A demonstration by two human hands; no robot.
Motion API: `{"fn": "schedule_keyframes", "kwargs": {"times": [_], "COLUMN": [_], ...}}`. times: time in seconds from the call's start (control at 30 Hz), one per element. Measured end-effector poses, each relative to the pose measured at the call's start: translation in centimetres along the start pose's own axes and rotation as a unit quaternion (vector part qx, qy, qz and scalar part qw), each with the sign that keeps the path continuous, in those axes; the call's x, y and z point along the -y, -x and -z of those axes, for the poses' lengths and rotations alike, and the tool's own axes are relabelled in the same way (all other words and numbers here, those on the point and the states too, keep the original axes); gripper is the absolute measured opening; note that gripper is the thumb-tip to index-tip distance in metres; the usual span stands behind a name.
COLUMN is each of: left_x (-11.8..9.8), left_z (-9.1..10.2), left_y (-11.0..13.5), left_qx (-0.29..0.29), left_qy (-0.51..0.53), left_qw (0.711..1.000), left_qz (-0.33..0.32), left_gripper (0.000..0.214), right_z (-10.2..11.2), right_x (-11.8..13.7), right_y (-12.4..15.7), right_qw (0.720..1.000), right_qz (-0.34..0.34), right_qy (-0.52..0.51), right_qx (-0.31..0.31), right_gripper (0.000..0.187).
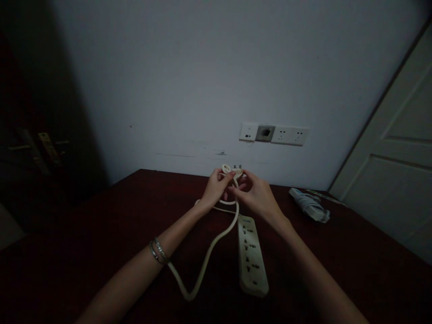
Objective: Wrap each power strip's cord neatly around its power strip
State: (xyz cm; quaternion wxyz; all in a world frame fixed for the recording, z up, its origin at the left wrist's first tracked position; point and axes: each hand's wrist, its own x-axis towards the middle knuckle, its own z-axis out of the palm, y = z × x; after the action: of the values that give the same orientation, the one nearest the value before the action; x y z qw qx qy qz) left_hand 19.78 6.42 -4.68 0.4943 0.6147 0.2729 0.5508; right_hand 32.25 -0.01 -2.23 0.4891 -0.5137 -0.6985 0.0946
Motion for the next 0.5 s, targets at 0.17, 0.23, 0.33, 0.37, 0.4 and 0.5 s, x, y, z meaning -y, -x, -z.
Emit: {"fn": "schedule_keyframes", "kwargs": {"times": [0.17, 0.23, 0.33, 0.37, 0.4, 0.5], "left_x": [1.0, 1.2, 0.9, 0.7, 0.5, 0.1], "left_z": [0.4, 0.5, 0.7, 0.8, 0.9, 1.1], "left_y": [0.0, -0.1, -0.2, -0.2, -0.2, -0.1], "left_qx": [0.054, 0.088, 0.133, 0.149, 0.166, 0.194], "left_qy": [-0.093, -0.097, -0.061, -0.058, -0.062, -0.068], "left_qw": [0.994, 0.991, 0.987, 0.985, 0.982, 0.978], "left_qz": [0.026, 0.035, 0.062, 0.065, 0.061, 0.041], "left_gripper": [0.047, 0.048, 0.050, 0.048, 0.044, 0.036], "right_z": [-0.2, 0.3, 1.1, 1.3, 1.5, 1.6], "right_x": [-0.7, -1.1, -1.7, -1.9, -2.1, -2.7], "right_y": [0.1, 0.0, -0.2, -0.3, -0.4, -0.7], "right_qw": [0.994, 0.992, 0.990, 0.990, 0.990, 0.993], "right_qz": [0.033, 0.041, 0.048, 0.048, 0.049, 0.048], "right_qy": [0.101, 0.122, 0.129, 0.127, 0.125, 0.107], "right_qx": [-0.014, -0.003, 0.021, 0.028, 0.035, 0.027], "right_gripper": [0.018, 0.017, 0.016, 0.016, 0.017, 0.024]}}
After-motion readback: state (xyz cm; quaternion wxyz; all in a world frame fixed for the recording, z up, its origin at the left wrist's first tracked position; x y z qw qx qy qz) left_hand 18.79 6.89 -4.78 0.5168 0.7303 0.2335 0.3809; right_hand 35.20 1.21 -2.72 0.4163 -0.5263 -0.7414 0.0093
